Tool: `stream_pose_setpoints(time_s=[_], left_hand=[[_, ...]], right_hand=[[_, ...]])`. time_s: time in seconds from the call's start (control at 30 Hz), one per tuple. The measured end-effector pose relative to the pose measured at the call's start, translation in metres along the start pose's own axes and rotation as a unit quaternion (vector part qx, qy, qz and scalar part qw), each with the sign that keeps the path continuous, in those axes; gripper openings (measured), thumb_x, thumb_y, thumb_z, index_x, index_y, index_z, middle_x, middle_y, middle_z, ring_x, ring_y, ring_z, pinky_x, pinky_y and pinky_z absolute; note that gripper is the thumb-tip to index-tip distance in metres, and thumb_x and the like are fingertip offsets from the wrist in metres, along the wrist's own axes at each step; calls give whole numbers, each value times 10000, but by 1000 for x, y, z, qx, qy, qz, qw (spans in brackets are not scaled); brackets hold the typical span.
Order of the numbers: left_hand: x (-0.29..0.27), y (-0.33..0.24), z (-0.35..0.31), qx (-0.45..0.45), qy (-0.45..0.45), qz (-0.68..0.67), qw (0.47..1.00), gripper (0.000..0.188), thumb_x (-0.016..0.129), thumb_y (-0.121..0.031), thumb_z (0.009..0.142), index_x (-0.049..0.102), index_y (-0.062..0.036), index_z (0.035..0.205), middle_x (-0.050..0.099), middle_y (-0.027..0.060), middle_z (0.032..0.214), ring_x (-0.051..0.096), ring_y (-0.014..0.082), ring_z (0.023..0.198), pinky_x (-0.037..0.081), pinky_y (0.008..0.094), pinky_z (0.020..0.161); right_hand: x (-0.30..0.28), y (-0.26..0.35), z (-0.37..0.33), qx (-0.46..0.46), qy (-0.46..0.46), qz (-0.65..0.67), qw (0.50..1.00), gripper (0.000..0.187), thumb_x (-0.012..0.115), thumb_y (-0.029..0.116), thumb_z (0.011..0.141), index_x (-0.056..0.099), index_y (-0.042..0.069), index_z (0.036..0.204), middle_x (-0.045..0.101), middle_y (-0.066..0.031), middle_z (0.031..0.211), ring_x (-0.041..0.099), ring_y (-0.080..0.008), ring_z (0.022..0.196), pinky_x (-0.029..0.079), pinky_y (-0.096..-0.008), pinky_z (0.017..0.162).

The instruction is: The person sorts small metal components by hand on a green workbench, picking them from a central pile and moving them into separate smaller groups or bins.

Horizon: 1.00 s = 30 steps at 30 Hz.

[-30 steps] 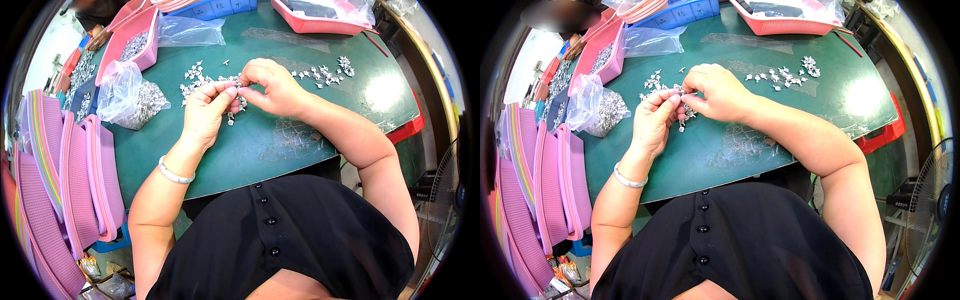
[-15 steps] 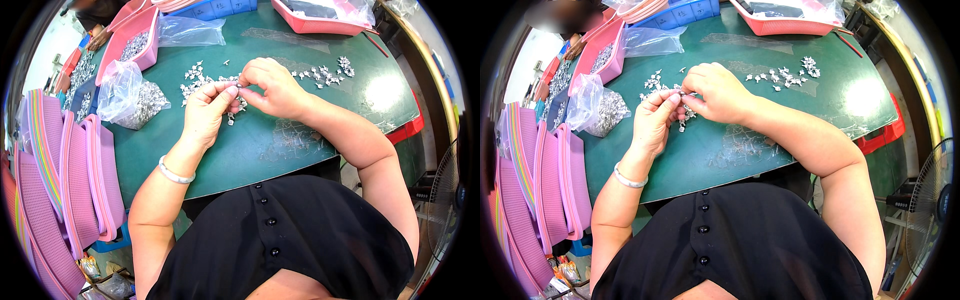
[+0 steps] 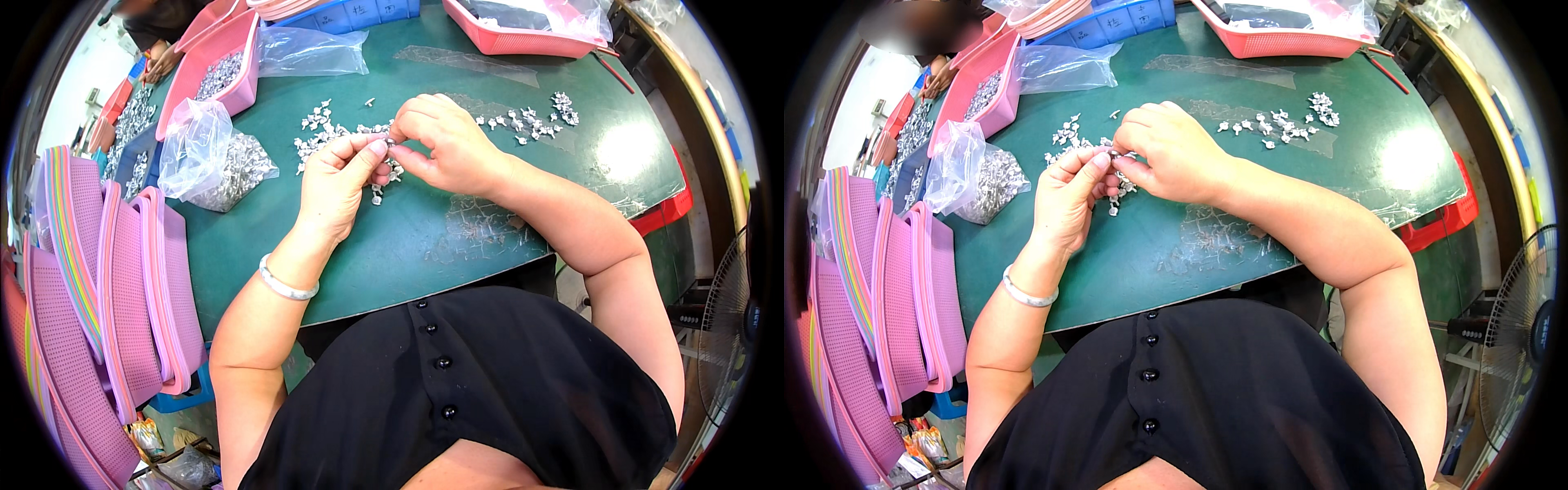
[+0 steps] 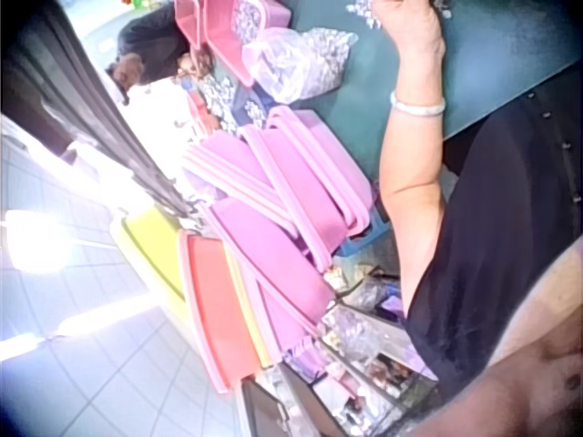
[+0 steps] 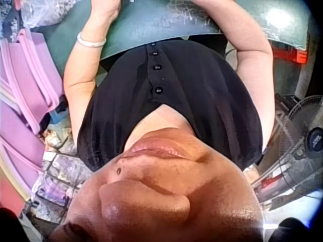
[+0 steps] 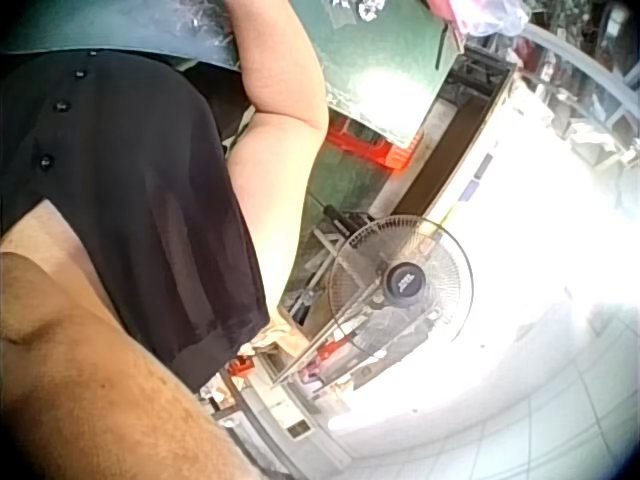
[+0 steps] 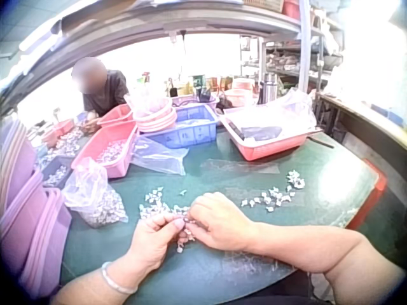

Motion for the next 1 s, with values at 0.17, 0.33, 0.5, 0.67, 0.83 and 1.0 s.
stream_pose_setpoints(time_s=[0.17, 0.33, 0.5, 0.67, 0.83, 1.0], left_hand=[[-1, 0, 0, 1, -1, 3, 1000, 148, 588, -98, 875, 618, -11, 991, 639, 47, 836, 581, 98, 677, 491, 221, 640], [1, -2, 0, 9, -1, 21, 1000, 157, 592, -87, 870, 604, -11, 1008, 645, 56, 849, 609, 110, 700, 508, 226, 631], [0, 3, 1, -40, 0, 17, 999, 155, 564, -124, 893, 607, -10, 989, 652, 76, 848, 635, 140, 709, 529, 248, 619], [2, 9, -1, -103, 17, -27, 994, 184, 534, -164, 913, 615, -8, 967, 654, 86, 835, 641, 160, 705, 539, 259, 618], [3, 10, -1, -113, 32, -54, 992, 196, 532, -173, 914, 618, -4, 963, 655, 91, 831, 641, 164, 708, 540, 260, 617], [2, 11, 0, -109, 34, -51, 992, 204, 534, -177, 913, 620, 2, 959, 655, 94, 829, 639, 165, 706, 537, 264, 621]], right_hand=[[0, -1, 0, -1, 12, 4, 1000, 138, 659, 74, 711, 540, 55, 780, 556, -52, 801, 539, -236, 782, 399, -338, 690], [2, -4, -1, 7, 26, 34, 999, 128, 643, 66, 721, 546, 40, 801, 561, -68, 821, 542, -252, 795, 409, -348, 697], [2, -4, -2, -1, 41, 30, 999, 112, 611, 56, 750, 570, 24, 850, 566, -88, 855, 547, -275, 819, 422, -363, 724], [3, -4, -2, -16, 42, 29, 999, 112, 592, 56, 768, 578, 19, 872, 568, -94, 870, 547, -283, 833, 424, -368, 737], [3, -5, -2, -19, 48, 29, 998, 117, 594, 55, 766, 580, 21, 876, 568, -93, 877, 546, -279, 842, 421, -364, 740], [2, -6, -3, -15, 43, 18, 999, 102, 571, 103, 788, 605, 44, 864, 568, -73, 854, 540, -264, 844, 408, -356, 762]])
Point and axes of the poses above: each hand's wrist, its own z-axis towards the middle knuckle, its own x-axis out of the palm, y = z × x, the point moved 6 cm from there along z, towards the middle knuckle
